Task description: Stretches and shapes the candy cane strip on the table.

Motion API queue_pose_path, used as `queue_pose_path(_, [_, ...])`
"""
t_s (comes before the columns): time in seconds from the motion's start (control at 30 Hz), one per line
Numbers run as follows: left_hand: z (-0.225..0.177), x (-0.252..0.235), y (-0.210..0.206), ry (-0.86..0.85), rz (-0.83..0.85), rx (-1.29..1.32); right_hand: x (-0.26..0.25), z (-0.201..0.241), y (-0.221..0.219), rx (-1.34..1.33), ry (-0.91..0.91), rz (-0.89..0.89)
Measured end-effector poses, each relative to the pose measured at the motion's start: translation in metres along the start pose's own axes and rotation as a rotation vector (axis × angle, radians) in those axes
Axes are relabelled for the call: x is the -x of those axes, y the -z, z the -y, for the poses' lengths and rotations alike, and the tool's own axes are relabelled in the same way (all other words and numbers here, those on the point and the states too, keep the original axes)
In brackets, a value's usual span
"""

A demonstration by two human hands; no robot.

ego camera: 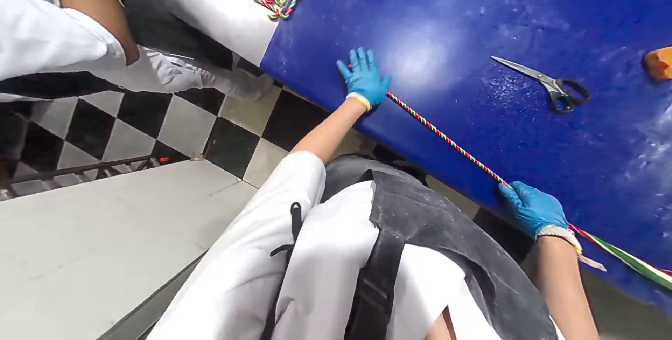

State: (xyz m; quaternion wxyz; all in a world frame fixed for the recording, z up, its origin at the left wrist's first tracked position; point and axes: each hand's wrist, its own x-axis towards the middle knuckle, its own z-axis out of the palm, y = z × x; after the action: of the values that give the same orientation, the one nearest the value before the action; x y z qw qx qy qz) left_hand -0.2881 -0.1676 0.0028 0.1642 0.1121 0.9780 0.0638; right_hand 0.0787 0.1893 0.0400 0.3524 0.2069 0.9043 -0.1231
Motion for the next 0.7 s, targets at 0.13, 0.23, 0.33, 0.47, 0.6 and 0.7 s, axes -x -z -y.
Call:
queue_pose_path(0.13, [0.072,0.077,-0.027,0.133,-0.171,-0.034,0.002,0.002,0.000,0.043,0.051,-0.001])
queue_pose_path(0.23, [0.084,0.057,-0.027,0.149,-0.191,-0.065,-0.001,0.000,0.010,0.026,0.119,-0.105])
queue_pose_path(0.33, [0.055,-0.018,-0.014,0.076,-0.223,-0.017,-0.028,-0.004,0.049,-0.025,0.097,-0.358])
queue_pose_path(0.47, [0.009,-0.066,0.011,0.060,-0.042,-0.062,-0.101,-0.013,0.103,-0.091,-0.077,-0.538])
queue_pose_path(0.6, [0.027,0.006,0.006,0.173,-0.022,-0.059,-0.151,-0.015,0.117,-0.063,-0.198,-0.516])
queue_pose_path(0.7, [0.069,0.058,-0.011,0.237,-0.089,-0.076,-0.146,-0.005,0.132,0.029,-0.186,-0.498])
